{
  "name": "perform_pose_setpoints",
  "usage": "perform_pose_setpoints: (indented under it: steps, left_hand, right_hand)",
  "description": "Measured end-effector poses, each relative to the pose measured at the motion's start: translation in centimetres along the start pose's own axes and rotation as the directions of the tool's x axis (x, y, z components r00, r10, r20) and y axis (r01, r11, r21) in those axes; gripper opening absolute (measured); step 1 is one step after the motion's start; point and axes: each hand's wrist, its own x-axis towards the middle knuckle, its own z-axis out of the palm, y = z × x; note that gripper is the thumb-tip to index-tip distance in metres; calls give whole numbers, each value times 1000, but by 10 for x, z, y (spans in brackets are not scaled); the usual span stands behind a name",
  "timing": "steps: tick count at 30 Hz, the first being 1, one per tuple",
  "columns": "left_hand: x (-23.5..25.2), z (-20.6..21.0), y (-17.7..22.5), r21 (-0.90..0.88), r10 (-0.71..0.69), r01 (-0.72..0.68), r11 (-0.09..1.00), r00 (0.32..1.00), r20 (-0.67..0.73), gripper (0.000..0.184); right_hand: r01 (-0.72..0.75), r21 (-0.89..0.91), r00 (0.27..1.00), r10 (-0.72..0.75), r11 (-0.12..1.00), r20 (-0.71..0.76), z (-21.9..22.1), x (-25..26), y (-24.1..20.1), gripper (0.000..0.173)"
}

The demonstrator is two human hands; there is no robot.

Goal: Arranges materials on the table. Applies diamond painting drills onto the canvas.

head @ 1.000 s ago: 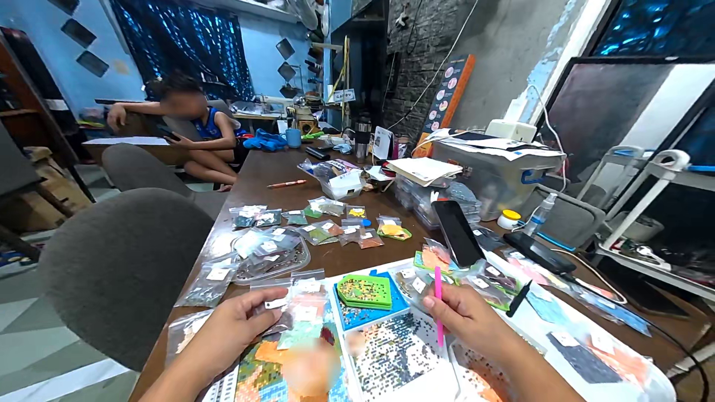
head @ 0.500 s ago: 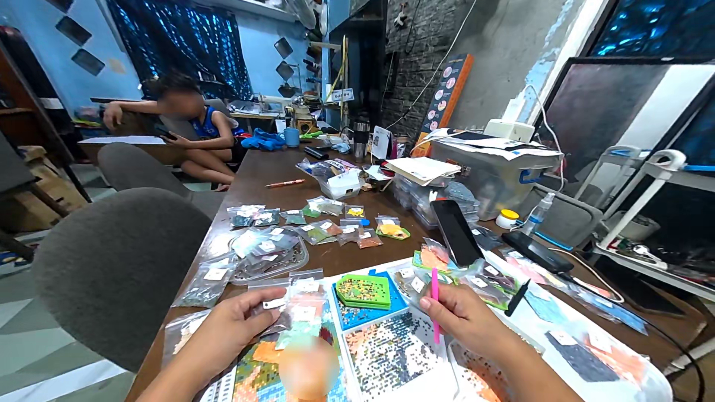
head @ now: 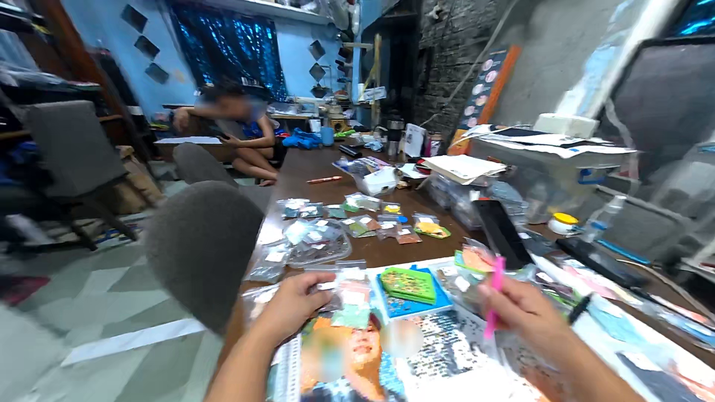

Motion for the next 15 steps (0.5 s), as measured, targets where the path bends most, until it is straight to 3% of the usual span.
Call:
perform_pose_setpoints:
  steps: [6, 15]
  left_hand:
    - [1, 0, 0, -3, -1, 1, 1000, 999, 47, 32]
    - [1, 5, 3, -36, 9, -7, 999, 998, 55, 29]
  right_hand:
    - [6, 189, 1000, -11, 982, 29, 26, 14, -33, 27]
    - [33, 129, 948, -72, 991, 310, 104, 37, -88, 33]
